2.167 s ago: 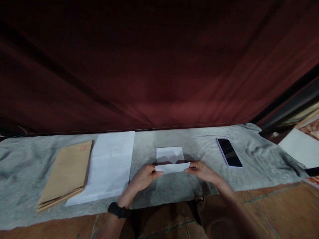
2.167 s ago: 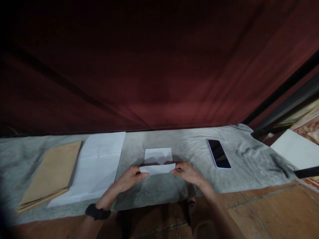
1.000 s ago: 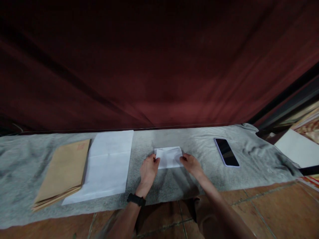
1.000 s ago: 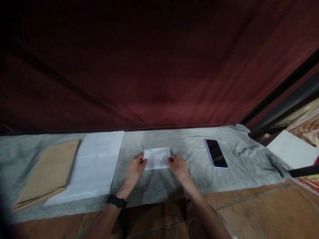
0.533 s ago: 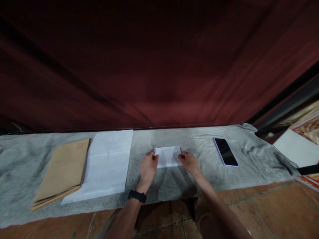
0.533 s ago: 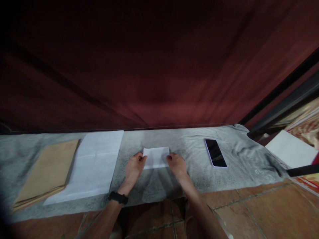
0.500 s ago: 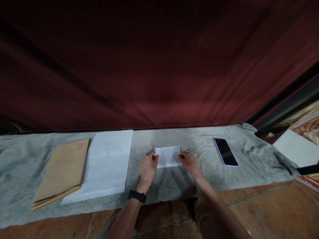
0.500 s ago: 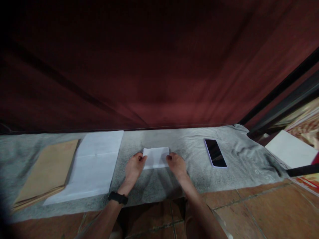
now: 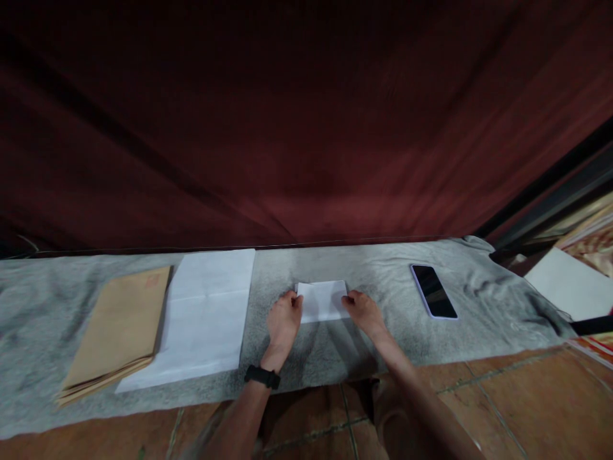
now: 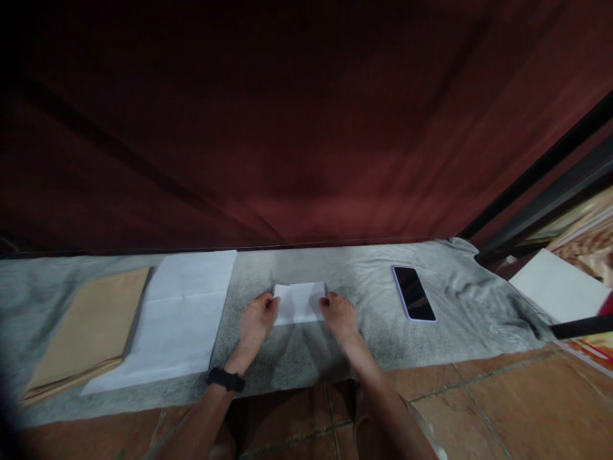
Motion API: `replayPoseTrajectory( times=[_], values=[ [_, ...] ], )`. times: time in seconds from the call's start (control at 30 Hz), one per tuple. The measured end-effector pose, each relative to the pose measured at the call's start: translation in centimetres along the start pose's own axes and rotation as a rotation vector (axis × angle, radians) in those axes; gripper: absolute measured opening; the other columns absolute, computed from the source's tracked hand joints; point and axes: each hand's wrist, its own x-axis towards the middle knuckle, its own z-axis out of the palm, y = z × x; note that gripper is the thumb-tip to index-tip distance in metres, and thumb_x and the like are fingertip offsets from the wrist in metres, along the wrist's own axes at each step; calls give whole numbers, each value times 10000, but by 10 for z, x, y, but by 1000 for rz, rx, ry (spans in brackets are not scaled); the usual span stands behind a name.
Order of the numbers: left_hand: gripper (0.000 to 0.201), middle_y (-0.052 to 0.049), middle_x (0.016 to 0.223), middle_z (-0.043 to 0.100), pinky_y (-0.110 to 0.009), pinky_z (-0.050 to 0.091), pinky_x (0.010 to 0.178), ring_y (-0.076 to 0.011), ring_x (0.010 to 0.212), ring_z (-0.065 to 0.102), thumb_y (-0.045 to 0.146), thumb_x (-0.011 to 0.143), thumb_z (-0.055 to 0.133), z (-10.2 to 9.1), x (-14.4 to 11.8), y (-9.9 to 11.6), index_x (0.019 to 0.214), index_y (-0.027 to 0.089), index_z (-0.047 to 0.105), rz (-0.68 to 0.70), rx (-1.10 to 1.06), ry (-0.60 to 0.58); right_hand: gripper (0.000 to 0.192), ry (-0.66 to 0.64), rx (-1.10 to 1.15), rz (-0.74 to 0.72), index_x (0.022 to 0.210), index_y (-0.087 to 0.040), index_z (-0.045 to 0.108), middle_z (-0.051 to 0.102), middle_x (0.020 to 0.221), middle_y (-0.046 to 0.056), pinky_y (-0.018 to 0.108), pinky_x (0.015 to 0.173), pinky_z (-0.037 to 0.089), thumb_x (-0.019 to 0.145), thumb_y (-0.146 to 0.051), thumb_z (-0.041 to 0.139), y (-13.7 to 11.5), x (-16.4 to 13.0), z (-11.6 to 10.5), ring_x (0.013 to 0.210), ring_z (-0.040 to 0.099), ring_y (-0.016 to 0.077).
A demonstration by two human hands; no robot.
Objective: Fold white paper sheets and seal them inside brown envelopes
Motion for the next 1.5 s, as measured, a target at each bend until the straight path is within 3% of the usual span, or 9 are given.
replayPoseTrajectory(
  times=[0.43,0.6,0.73,0.83,1.0,1.1,1.23,1.4,1.5],
  values=[
    [246,-103,957,770,-291,409,683,-247,894,713,338,963,518,-1,1,-1,940,208,726,-5,-29,-12,335,-4,-11,-3,1004,-215,737,756,971,103,274,716,405,996,-361,435,-1,-2,-3,912,693,220],
    [201,-80,851,744,-278,376,653,-217,806,683,305,944,551,-1,1,-5,865,197,702,11,-111,-29,286,-13,48,-46,953,-210,736,750,925,88,257,695,393,979,-344,484,5,0,-2,868,679,203],
    [175,-52,787,712,-263,373,640,-182,745,647,252,917,561,-2,2,-10,804,185,676,47,-209,-70,231,-43,202,-99,811,-193,690,711,781,48,237,645,389,940,-298,530,14,4,-3,763,657,170],
    [149,-16,755,701,-243,400,632,-158,711,630,250,874,597,-5,2,-14,770,177,673,97,-276,-125,223,-149,431,-141,708,-193,611,634,651,-1,222,585,398,899,-286,544,22,5,-3,635,619,138],
    [193,-21,809,737,-260,468,645,-177,723,646,284,777,661,-8,1,-24,884,145,740,160,-669,-332,176,-249,695,-114,688,-200,565,583,620,-35,226,562,436,808,-324,595,31,6,-6,587,591,129],
    [250,-32,825,752,-287,504,701,-193,751,661,334,747,706,-9,0,-29,888,136,761,225,-782,-338,189,-258,844,-218,738,-190,609,640,689,-15,245,623,462,755,-373,654,33,4,-13,682,608,149],
    [240,-57,931,779,-327,546,822,-225,878,699,346,786,704,-17,-5,-32,922,168,788,423,-737,-327,233,-262,984,-283,803,-185,661,688,763,-7,271,703,480,669,-353,751,38,-1,-25,734,622,167],
    [295,-67,1135,767,-340,544,948,-226,1074,693,126,799,621,-25,-13,-33,1008,228,802,638,-607,-472,221,-433,902,-330,850,-201,733,743,879,25,324,826,511,672,-332,731,53,0,-28,850,677,208],
    [441,-28,1198,750,-358,518,1016,-216,1141,670,-1,747,589,-21,-16,-38,1018,274,800,714,-442,-484,184,-363,782,-408,811,-200,747,752,866,42,355,865,523,749,-337,642,58,6,-26,880,685,220]
  ],
)
